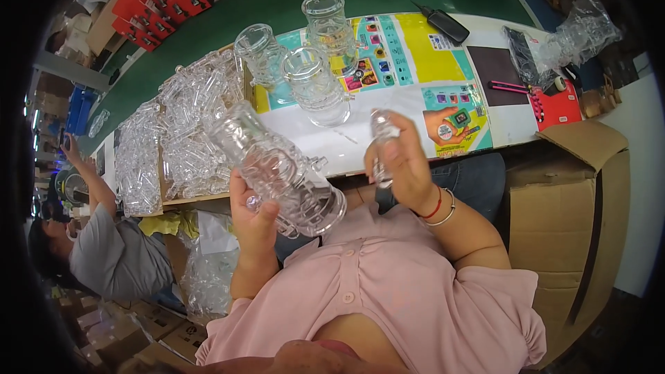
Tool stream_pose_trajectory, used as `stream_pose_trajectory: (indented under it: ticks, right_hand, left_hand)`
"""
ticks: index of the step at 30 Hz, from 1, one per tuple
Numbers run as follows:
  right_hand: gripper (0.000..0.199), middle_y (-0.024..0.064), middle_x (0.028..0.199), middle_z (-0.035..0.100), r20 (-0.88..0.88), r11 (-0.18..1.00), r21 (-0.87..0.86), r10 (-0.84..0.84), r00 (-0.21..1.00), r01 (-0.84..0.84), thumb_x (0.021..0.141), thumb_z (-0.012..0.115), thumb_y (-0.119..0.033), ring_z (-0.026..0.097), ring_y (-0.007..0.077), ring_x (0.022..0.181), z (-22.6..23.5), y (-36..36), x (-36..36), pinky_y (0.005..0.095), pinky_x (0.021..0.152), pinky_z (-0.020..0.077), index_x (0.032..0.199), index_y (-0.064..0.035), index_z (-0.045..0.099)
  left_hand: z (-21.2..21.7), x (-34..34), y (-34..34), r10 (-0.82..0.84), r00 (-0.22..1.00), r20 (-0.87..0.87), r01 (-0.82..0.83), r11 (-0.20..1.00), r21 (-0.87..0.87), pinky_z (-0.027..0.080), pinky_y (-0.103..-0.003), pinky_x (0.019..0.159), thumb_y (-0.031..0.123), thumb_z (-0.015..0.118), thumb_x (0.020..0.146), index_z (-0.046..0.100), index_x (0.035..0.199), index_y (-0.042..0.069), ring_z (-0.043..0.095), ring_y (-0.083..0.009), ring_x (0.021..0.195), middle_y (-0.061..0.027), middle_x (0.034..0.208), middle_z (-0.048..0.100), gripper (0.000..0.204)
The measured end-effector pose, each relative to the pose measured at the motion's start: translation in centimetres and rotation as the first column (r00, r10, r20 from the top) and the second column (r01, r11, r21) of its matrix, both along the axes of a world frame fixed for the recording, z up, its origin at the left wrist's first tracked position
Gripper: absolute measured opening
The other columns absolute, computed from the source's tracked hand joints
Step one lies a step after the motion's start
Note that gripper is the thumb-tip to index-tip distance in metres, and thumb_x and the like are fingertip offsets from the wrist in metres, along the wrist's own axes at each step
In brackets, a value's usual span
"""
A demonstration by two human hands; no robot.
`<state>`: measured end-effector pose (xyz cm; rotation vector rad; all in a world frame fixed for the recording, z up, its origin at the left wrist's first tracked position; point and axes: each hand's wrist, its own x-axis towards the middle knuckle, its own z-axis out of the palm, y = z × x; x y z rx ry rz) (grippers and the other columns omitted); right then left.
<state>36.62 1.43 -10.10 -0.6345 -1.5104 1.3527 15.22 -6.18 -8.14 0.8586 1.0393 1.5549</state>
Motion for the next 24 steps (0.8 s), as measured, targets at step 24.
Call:
stream_pose_trajectory:
  ticks: [24]
  right_hand:
    - [0.033,0.0116,0.086,0.058,-0.182,0.924,-0.304,-0.293,0.939,0.229,0.095,0.030,-0.028,0.054,0.0160,0.083,-2.4,5.8,-1.3,0.0297,0.083,0.0388,0.112,-0.0005,0.035]
  left_hand:
    - [-1.0,0.1,2.9,0.336,0.201,-0.920,0.005,0.939,0.344,0.024,-0.052,0.098,0.022,0.072,0.066,0.053,0.104,0.006,0.039,-0.0347,0.115,-0.0132,0.116,0.048,0.045]
